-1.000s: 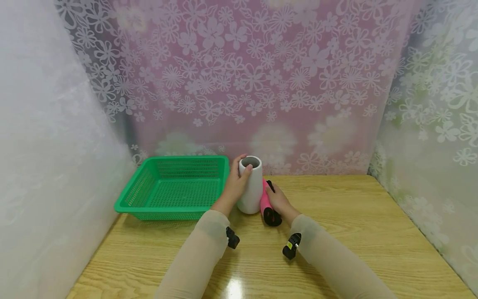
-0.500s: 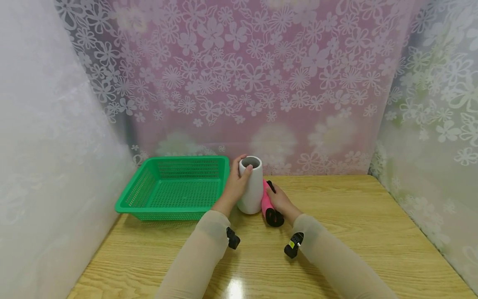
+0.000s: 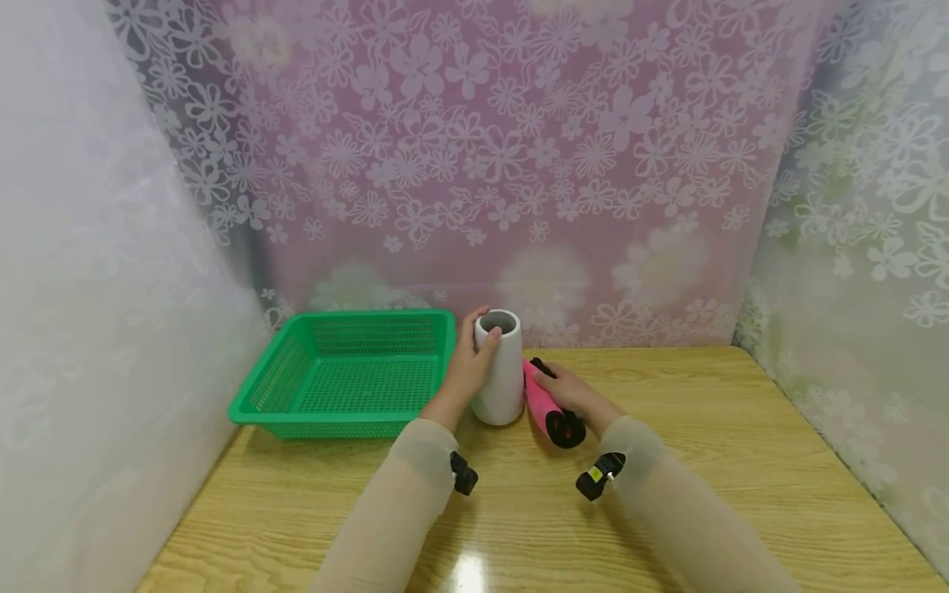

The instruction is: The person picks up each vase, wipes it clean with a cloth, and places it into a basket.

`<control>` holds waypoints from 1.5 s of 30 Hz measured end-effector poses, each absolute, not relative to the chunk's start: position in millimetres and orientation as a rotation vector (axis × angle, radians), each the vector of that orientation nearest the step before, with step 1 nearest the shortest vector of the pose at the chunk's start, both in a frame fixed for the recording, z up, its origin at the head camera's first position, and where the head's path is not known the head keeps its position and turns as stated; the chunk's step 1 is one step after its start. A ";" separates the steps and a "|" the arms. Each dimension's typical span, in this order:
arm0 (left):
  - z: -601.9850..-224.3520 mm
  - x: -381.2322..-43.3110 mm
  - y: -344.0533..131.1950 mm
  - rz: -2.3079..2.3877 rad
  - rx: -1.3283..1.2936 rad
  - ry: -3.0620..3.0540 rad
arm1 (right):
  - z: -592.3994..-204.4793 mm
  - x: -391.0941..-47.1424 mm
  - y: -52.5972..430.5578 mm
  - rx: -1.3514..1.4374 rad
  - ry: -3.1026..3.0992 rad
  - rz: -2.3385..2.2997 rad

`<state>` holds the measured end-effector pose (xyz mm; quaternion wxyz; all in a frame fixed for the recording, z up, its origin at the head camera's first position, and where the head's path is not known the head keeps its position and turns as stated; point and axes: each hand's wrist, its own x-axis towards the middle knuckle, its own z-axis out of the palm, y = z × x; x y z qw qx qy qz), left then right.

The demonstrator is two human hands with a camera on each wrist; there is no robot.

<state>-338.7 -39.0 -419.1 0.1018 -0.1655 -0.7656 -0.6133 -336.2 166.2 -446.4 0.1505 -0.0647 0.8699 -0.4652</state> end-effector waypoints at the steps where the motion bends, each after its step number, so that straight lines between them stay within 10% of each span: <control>1: -419.0 -338.9 -39.0 -1.814 -0.488 -2.262 | -443.6 -335.7 168.2 -0.189 2.494 -1.332; 33: -417.2 -339.7 -37.1 -1.840 -0.499 -2.232 | -353.4 -308.2 161.0 -0.349 2.666 -1.868; 45: -399.8 -323.5 -37.8 -1.845 -0.475 -2.271 | -385.5 -312.7 137.4 -0.956 3.079 -1.885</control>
